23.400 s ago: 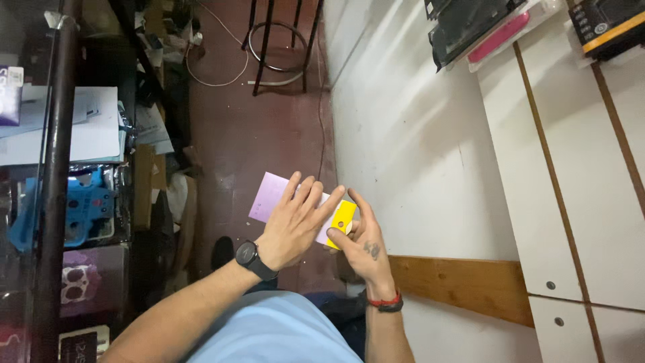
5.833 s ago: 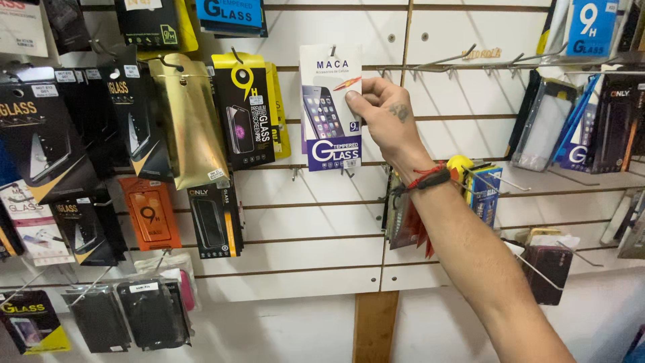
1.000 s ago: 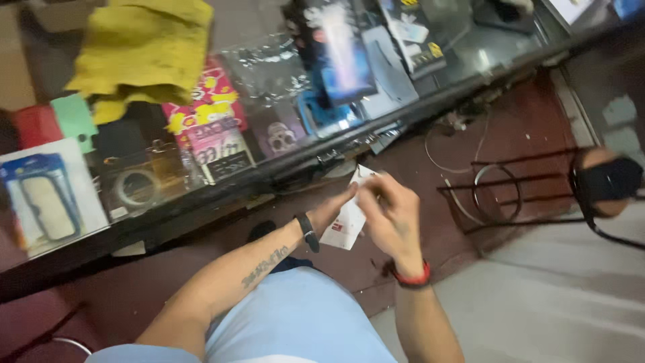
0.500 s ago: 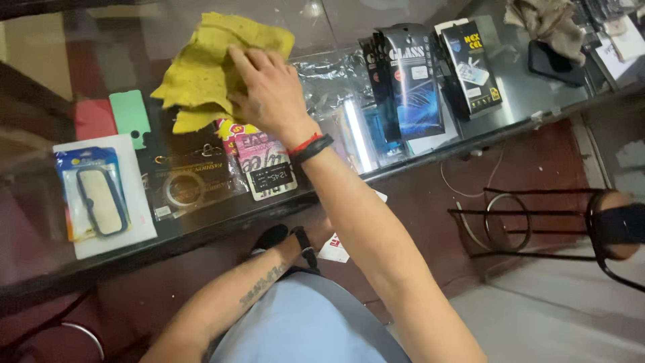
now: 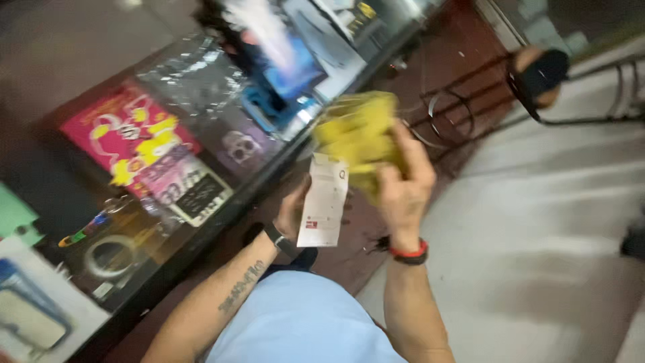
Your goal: The person takes various packaged screen protectors from a glass counter, wipes the packaging with a yellow cloth, and hangs them onto metal hooks on a retail display wall.
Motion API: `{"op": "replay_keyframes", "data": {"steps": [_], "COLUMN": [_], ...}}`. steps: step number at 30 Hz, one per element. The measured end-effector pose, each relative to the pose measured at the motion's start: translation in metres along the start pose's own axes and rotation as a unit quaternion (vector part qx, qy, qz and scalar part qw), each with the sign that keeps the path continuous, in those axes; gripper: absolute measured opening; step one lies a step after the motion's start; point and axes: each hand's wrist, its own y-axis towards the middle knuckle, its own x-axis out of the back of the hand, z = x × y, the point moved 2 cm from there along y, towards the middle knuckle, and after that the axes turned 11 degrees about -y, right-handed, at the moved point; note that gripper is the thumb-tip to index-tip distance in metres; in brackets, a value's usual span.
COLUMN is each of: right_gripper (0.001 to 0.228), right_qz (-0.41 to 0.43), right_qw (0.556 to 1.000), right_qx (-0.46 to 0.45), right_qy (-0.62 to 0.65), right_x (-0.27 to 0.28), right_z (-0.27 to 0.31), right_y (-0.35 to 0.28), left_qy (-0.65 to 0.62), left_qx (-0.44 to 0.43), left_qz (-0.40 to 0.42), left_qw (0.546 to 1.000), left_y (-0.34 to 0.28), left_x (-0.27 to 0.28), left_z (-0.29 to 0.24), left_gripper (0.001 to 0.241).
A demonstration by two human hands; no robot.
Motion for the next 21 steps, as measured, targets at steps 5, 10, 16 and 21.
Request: {"op": "replay_keyframes", "data": {"steps": [5,10,16,21], "right_gripper": [0.069,0.081,0.089,0.106], "right_qz": [-0.060,-0.013,-0.046,-0.016], "right_qw": [0.970,0.994,0.999,0.999], "right_qx": [-0.235,-0.040,-0.002,-0.008], "right_qy": [0.027,-0.101,0.006,0.049], "right_x": [0.039,0.020,0.022,0.010], "right_z": [-0.060,-0.092,-0.088,-0.071], "right_y": [-0.063,-0.083,-0.067,-0.100], "left_qy": [-0.019,-0.051,-0.113,-0.063], "left_qx": [-0.114,-0.048,0.003,-0.008], "left_qz": [-0.105,0.012,0.141,0.085], "left_qw": [0.988,0.997,0.984,0.994], "left_y": [0.049,0.117,0.173,0.177], "left_x": [-0.075,-0.036,0.014,0.011], "left_z": [0.034,0.064,0.040,-0.002], "left_gripper": [0.078,0.090,0.106,0.110]}}
